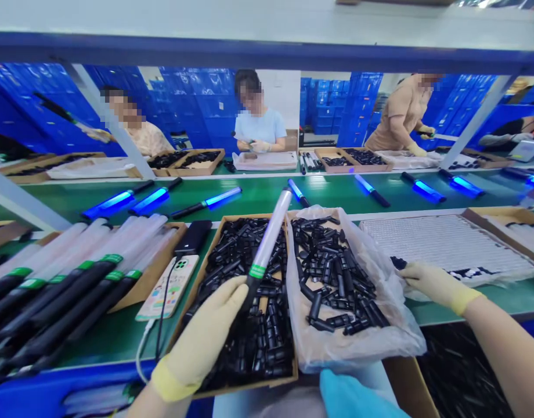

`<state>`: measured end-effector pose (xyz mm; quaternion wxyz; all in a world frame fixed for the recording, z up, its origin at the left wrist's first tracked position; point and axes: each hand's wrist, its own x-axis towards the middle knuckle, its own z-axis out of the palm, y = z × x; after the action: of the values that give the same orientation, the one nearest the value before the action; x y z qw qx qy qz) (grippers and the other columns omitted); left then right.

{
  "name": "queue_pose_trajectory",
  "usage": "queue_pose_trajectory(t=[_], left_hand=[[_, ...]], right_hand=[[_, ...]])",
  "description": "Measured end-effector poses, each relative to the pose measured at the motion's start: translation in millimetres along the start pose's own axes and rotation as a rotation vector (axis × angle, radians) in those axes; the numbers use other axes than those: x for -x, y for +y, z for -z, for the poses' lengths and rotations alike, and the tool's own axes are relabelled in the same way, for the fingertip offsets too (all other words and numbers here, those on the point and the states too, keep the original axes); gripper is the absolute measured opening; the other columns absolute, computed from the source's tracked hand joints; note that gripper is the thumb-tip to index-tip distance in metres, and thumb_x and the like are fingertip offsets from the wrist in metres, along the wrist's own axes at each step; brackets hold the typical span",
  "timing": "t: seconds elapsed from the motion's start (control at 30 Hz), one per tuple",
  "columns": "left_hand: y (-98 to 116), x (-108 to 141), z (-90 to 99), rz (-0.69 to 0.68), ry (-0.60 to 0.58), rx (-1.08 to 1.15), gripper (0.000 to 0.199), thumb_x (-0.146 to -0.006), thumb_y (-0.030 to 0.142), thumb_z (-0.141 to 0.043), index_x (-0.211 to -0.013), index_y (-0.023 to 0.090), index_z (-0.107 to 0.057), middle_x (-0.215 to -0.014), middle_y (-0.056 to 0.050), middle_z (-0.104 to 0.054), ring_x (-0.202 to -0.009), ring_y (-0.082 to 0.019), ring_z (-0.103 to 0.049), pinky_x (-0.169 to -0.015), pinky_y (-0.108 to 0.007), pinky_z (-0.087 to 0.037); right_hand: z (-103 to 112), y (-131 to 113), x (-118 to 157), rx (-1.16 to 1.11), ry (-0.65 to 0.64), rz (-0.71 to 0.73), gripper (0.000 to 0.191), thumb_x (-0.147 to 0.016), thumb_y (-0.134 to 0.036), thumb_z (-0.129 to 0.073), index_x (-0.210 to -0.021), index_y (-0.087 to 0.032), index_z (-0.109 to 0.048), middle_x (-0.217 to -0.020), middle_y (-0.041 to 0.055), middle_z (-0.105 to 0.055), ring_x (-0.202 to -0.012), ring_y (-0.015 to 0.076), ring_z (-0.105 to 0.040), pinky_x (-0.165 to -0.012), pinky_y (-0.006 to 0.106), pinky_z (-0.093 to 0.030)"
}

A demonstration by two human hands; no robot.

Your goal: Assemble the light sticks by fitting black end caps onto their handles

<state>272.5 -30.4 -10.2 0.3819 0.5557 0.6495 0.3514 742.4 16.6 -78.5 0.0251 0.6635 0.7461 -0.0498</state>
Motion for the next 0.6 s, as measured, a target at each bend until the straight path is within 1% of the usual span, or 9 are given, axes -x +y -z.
queue_pose_trajectory(t=[0.07, 0.17, 0.23, 0.33, 0.43, 0.5, 0.6], left_hand=[[3.3, 6.6, -21.7, 0.009, -0.117, 0.16, 0.04, -0.088, 0.052, -0.056, -0.117, 0.027, -0.066, -0.13, -0.001, -0.062, -0.124, -0.023, -0.053, -0.11, -0.032, -0.035], [15.6, 8.4, -44.2, 0.015, -0.291, 0.389, 0.038, -0.09, 0.049, -0.056, -0.115, 0.024, -0.068, -0.122, -0.005, -0.066, -0.112, -0.023, -0.058, -0.104, -0.034, -0.042], [25.9, 7.9, -56.0, 0.051, -0.35, 0.528, 0.038, -0.09, 0.048, -0.057, -0.114, 0.02, -0.069, -0.115, -0.008, -0.068, -0.102, -0.023, -0.061, -0.097, -0.035, -0.046], [35.5, 9.3, -70.4, 0.102, -0.383, 0.665, 0.038, -0.089, 0.047, -0.059, -0.109, 0.017, -0.07, -0.098, -0.008, -0.069, -0.085, -0.02, -0.06, -0.083, -0.032, -0.05], [36.3, 13.1, -80.3, 0.146, -0.384, 0.702, 0.037, -0.088, 0.048, -0.059, -0.1, 0.015, -0.07, -0.085, -0.006, -0.065, -0.074, -0.015, -0.055, -0.071, -0.026, -0.048], [34.9, 15.7, -84.7, 0.16, -0.373, 0.686, 0.037, -0.088, 0.049, -0.058, -0.092, 0.014, -0.069, -0.079, -0.004, -0.062, -0.068, -0.013, -0.051, -0.065, -0.023, -0.045], [33.7, 18.2, -89.4, 0.153, -0.358, 0.659, 0.039, -0.089, 0.051, -0.055, -0.083, 0.014, -0.065, -0.071, -0.003, -0.058, -0.062, -0.012, -0.048, -0.059, -0.021, -0.04]], right_hand=[[4.8, 0.0, -1.3, 0.051, -0.062, 0.008, 0.024, -0.082, -0.03, -0.056, -0.093, -0.024, -0.076, -0.092, 0.0076, -0.071, -0.083, 0.0223, -0.066, -0.074, 0.028, -0.045], [12.3, -5.3, -10.7, 0.152, -0.139, -0.009, 0.025, -0.083, -0.021, -0.051, -0.09, -0.018, -0.075, -0.095, 0.0136, -0.069, -0.088, 0.0256, -0.065, -0.076, 0.033, -0.045], [16.9, -11.1, -18.3, 0.21, -0.198, -0.005, 0.022, -0.082, -0.018, -0.053, -0.089, -0.015, -0.074, -0.097, 0.0151, -0.068, -0.089, 0.025, -0.065, -0.078, 0.035, -0.045], [23.2, -18.8, -27.0, 0.264, -0.293, 0.013, 0.017, -0.084, -0.025, -0.062, -0.092, -0.013, -0.071, -0.095, 0.0116, -0.069, -0.087, 0.0211, -0.065, -0.082, 0.037, -0.047], [27.0, -22.7, -31.0, 0.286, -0.351, 0.018, 0.023, -0.086, -0.034, -0.065, -0.093, -0.013, -0.069, -0.093, 0.0077, -0.069, -0.087, 0.0186, -0.065, -0.085, 0.038, -0.048], [26.8, -23.5, -31.1, 0.296, -0.359, -0.002, 0.025, -0.088, -0.037, -0.064, -0.093, -0.013, -0.068, -0.092, 0.0067, -0.069, -0.087, 0.0179, -0.065, -0.086, 0.038, -0.049], [22.3, -23.0, -28.3, 0.304, -0.333, -0.067, 0.028, -0.091, -0.039, -0.06, -0.093, -0.013, -0.067, -0.093, 0.0067, -0.069, -0.086, 0.017, -0.065, -0.084, 0.037, -0.05]])
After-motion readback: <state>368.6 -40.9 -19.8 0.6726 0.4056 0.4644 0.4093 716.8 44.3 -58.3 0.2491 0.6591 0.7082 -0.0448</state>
